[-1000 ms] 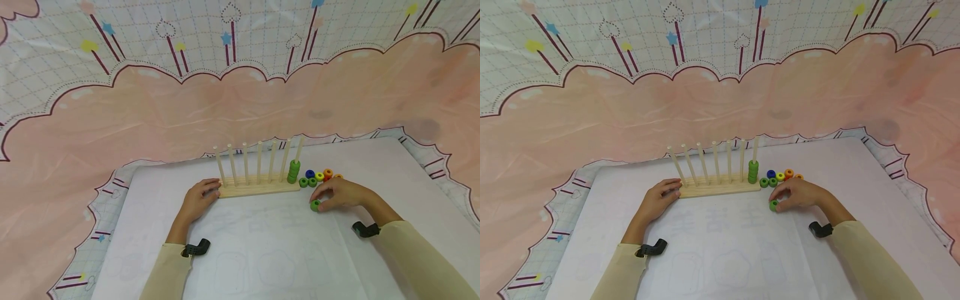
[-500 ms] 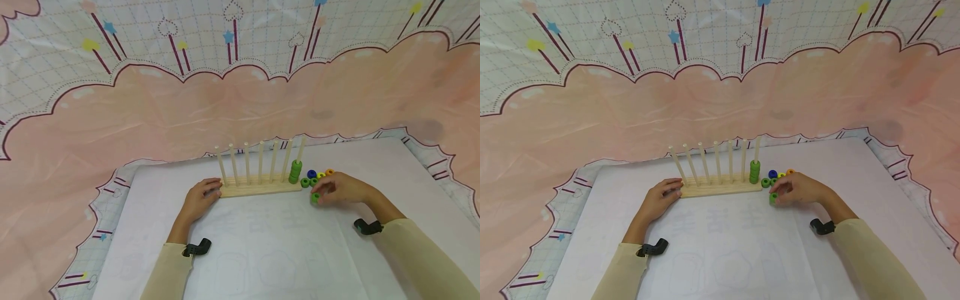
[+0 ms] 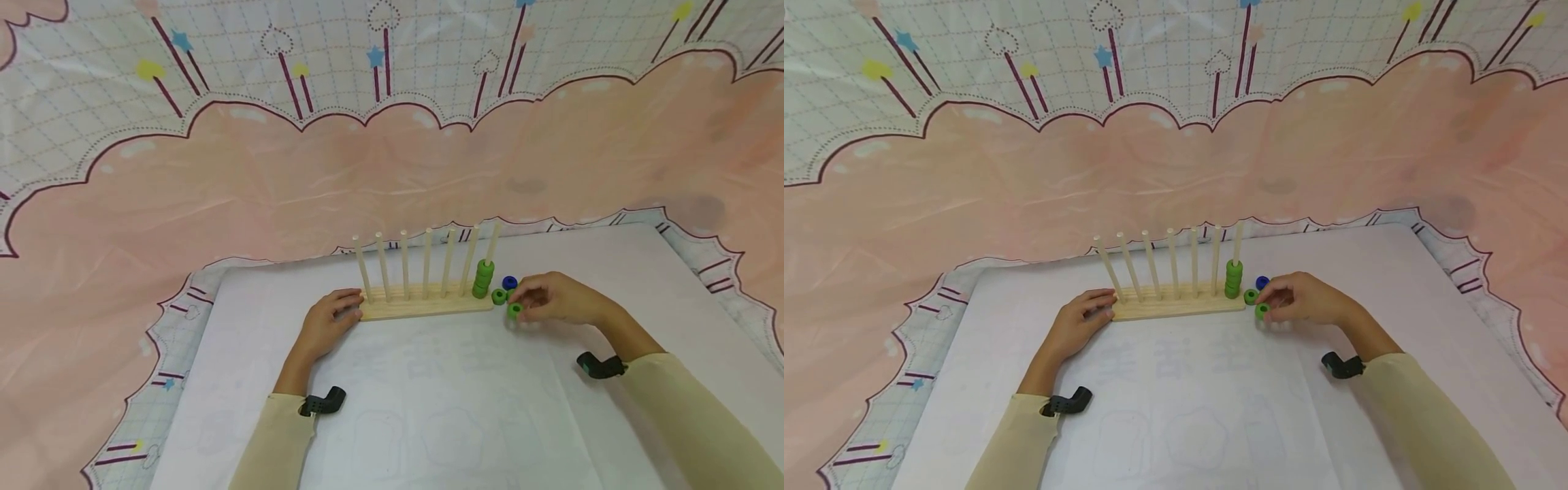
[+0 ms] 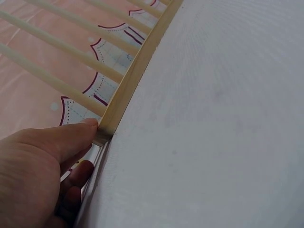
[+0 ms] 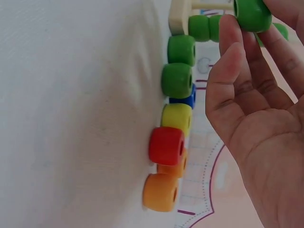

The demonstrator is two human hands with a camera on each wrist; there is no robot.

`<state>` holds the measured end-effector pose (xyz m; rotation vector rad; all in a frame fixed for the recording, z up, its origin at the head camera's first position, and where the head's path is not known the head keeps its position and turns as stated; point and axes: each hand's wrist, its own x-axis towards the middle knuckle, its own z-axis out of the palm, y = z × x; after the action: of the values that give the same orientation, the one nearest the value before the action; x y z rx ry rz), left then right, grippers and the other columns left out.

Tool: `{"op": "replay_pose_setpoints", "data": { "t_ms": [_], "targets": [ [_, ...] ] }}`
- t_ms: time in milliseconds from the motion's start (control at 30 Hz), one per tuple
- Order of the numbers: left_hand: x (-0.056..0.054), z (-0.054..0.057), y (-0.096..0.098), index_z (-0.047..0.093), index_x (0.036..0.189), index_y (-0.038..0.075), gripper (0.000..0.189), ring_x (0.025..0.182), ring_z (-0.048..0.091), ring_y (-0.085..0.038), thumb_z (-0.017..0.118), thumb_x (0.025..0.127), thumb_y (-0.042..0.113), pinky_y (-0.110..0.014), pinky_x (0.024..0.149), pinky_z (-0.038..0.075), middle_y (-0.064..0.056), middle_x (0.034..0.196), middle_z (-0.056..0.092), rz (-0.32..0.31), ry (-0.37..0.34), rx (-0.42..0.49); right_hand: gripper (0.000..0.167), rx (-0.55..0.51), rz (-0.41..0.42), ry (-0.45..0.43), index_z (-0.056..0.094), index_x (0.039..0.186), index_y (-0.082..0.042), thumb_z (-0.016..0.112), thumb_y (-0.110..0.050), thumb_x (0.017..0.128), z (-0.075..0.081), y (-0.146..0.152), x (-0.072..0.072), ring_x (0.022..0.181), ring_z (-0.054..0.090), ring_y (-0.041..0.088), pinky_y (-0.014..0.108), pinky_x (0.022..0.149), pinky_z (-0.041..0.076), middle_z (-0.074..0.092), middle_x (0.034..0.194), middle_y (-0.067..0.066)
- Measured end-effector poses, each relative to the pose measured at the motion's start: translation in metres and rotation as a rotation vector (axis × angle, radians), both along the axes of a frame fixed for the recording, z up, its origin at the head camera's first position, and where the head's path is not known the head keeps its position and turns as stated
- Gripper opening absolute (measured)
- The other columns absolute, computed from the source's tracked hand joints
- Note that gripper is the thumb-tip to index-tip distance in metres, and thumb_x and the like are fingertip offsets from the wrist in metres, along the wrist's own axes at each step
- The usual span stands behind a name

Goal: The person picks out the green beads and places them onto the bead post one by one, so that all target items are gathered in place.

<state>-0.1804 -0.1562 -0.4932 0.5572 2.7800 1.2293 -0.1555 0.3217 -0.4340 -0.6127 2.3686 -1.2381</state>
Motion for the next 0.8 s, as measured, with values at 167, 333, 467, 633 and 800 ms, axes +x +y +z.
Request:
{"op": "replay_pose_setpoints", "data": {
  "t_ms": [167, 333, 467, 633, 800],
  "targets": [
    [0.0, 0.0, 0.0, 0.072, 0.129, 0.011, 0.033, 0.139, 0.052, -0.03, 0.07, 0.098, 0.023, -0.052, 0.113, 0.043, -0.003, 0.144, 0.062, 0.006, -0.004, 0.001, 0.024, -0.032, -0.036, 0.011, 0.075, 0.11, -0.01, 0.081, -0.013, 0.087, 0.007, 0.001, 0.0, 0.091, 0.067, 0.014, 0.025, 0.08, 0.057, 0.071, 0.107, 0.009],
    [0.0, -0.001, 0.0, 0.072, 0.128, 0.012, 0.032, 0.139, 0.052, -0.03, 0.07, 0.098, 0.023, -0.052, 0.113, 0.042, -0.002, 0.144, 0.062, 0.004, -0.005, 0.005, 0.024, -0.035, -0.079, 0.01, 0.075, 0.111, -0.009, 0.081, -0.013, 0.088, 0.017, 0.002, 0.001, 0.092, 0.066, 0.013, 0.024, 0.081, 0.057, 0.071, 0.11, 0.011],
    [0.0, -0.001, 0.0, 0.073, 0.128, 0.012, 0.032, 0.14, 0.052, -0.029, 0.07, 0.098, 0.024, -0.052, 0.114, 0.042, -0.002, 0.144, 0.062, 0.003, -0.006, 0.003, 0.024, -0.033, -0.092, 0.035, 0.076, 0.11, -0.009, 0.081, -0.013, 0.088, 0.02, 0.002, 0.0, 0.092, 0.066, 0.012, 0.022, 0.083, 0.057, 0.072, 0.111, 0.011],
    [0.0, -0.001, 0.0, 0.073, 0.128, 0.012, 0.032, 0.14, 0.052, -0.029, 0.07, 0.098, 0.024, -0.051, 0.114, 0.042, -0.001, 0.144, 0.062, 0.006, -0.009, 0.003, 0.025, -0.032, -0.117, 0.045, 0.075, 0.113, -0.007, 0.08, -0.013, 0.089, 0.026, 0.001, -0.001, 0.096, 0.065, 0.012, 0.021, 0.085, 0.056, 0.072, 0.113, 0.011],
    [0.0, -0.001, 0.0, 0.072, 0.128, 0.012, 0.032, 0.139, 0.053, -0.028, 0.069, 0.099, 0.024, -0.049, 0.111, 0.045, -0.001, 0.145, 0.062, 0.002, -0.001, -0.007, 0.023, -0.06, -0.132, 0.048, 0.073, 0.114, -0.005, 0.076, -0.009, 0.091, 0.033, -0.001, -0.002, 0.091, 0.067, 0.014, 0.031, 0.075, 0.059, 0.071, 0.111, 0.01]
  ]
}}
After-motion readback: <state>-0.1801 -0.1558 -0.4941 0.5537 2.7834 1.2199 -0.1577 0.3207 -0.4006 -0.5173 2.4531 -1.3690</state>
